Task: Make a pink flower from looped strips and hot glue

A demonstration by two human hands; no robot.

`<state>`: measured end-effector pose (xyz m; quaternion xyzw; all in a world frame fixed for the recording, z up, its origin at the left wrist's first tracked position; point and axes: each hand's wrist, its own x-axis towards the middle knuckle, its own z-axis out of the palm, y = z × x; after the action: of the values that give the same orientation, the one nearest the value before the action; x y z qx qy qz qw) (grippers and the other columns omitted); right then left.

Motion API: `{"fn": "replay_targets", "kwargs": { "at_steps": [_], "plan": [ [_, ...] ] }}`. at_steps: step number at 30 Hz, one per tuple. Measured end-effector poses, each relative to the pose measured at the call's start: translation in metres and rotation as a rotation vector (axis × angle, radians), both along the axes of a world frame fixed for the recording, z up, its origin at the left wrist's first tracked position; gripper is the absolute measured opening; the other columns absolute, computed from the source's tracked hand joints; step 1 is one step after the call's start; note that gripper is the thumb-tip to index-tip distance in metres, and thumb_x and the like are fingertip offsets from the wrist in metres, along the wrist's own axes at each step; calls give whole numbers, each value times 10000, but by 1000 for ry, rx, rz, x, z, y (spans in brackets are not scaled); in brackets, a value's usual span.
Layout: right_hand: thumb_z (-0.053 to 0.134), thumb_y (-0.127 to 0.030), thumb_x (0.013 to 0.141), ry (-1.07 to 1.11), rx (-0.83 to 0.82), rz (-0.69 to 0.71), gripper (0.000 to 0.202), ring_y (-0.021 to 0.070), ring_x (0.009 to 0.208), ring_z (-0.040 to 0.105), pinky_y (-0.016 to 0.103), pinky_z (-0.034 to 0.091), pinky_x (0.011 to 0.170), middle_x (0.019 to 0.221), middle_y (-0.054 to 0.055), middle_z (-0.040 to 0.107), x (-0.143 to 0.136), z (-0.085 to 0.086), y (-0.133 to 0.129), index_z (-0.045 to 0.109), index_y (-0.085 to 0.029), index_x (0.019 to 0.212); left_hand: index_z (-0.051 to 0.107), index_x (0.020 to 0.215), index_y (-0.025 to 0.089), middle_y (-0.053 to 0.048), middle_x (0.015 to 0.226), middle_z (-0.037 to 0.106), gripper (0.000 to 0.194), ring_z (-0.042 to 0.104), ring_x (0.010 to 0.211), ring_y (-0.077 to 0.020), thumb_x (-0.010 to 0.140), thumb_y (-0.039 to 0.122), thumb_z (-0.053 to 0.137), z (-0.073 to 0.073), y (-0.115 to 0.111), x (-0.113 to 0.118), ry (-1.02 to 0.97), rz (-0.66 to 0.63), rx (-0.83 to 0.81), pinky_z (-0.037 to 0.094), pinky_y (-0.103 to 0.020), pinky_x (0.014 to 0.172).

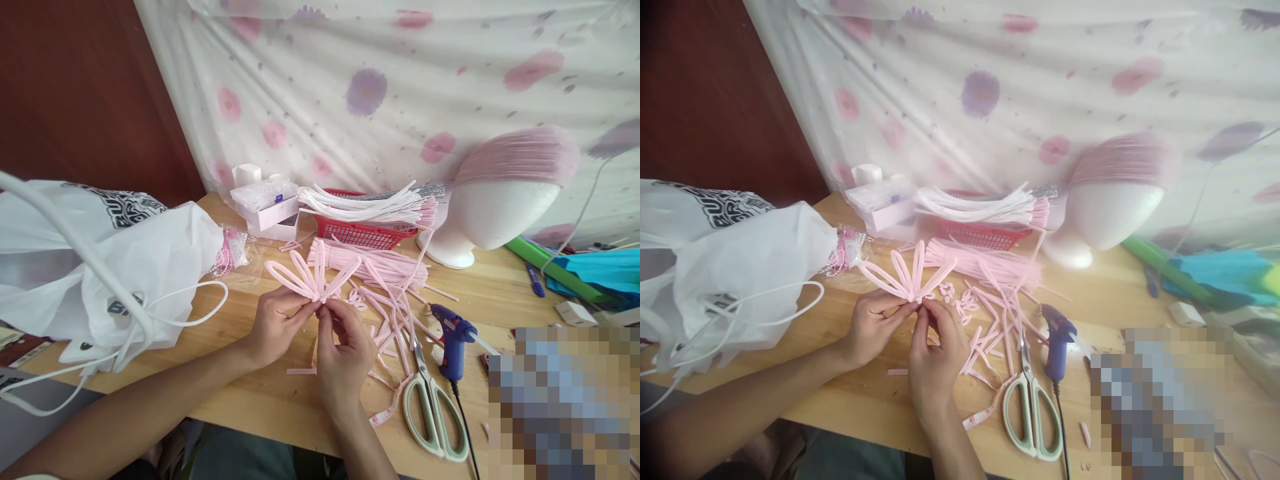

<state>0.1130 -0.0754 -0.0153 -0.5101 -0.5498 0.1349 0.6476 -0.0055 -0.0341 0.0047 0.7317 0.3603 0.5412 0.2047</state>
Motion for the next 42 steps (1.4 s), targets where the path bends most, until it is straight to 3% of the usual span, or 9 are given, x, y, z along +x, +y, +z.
{"fn": "replay_targets", "kwargs": {
  "at_steps": [5, 13, 27, 42],
  "plan": [
    [613, -166, 932, 22, -10, 1, 131, 177, 863, 705, 347, 611, 783, 978, 60, 720, 2, 3, -3, 699, -206, 1022, 811, 833, 175, -45, 780, 780, 197, 686, 694, -149, 932, 182, 641, 0, 0, -1, 3, 2, 13, 545, -246, 684],
    [653, -161, 910, -56, 84, -71, 150, 178, 831, 706, 349, 633, 737, 976, 61, 724, 4, 16, -4, 698, -206, 1045, 824, 898, 196, -69, 845, 802, 181, 724, 747, -186, 923, 302, 679, 0, 0, 0, -27, 11, -13, 568, -283, 709],
    [603, -64, 910, -199, 193, -130, 233, 176, 862, 705, 324, 601, 751, 950, 59, 725, 1, 17, -2, 702, -207, 1066, 812, 917, 188, -62, 883, 800, 162, 730, 788, -179, 908, 125, 663, 1, -2, -1, 17, -32, 25, 564, -264, 739],
    [592, -46, 914, -266, 223, -167, 216, 173, 871, 704, 325, 609, 761, 941, 67, 728, 0, 15, 0, 682, -196, 1041, 804, 855, 156, -44, 756, 764, 160, 707, 719, -162, 899, 95, 662, -1, -1, 0, 29, -32, 45, 545, -246, 694]
  ]
}}
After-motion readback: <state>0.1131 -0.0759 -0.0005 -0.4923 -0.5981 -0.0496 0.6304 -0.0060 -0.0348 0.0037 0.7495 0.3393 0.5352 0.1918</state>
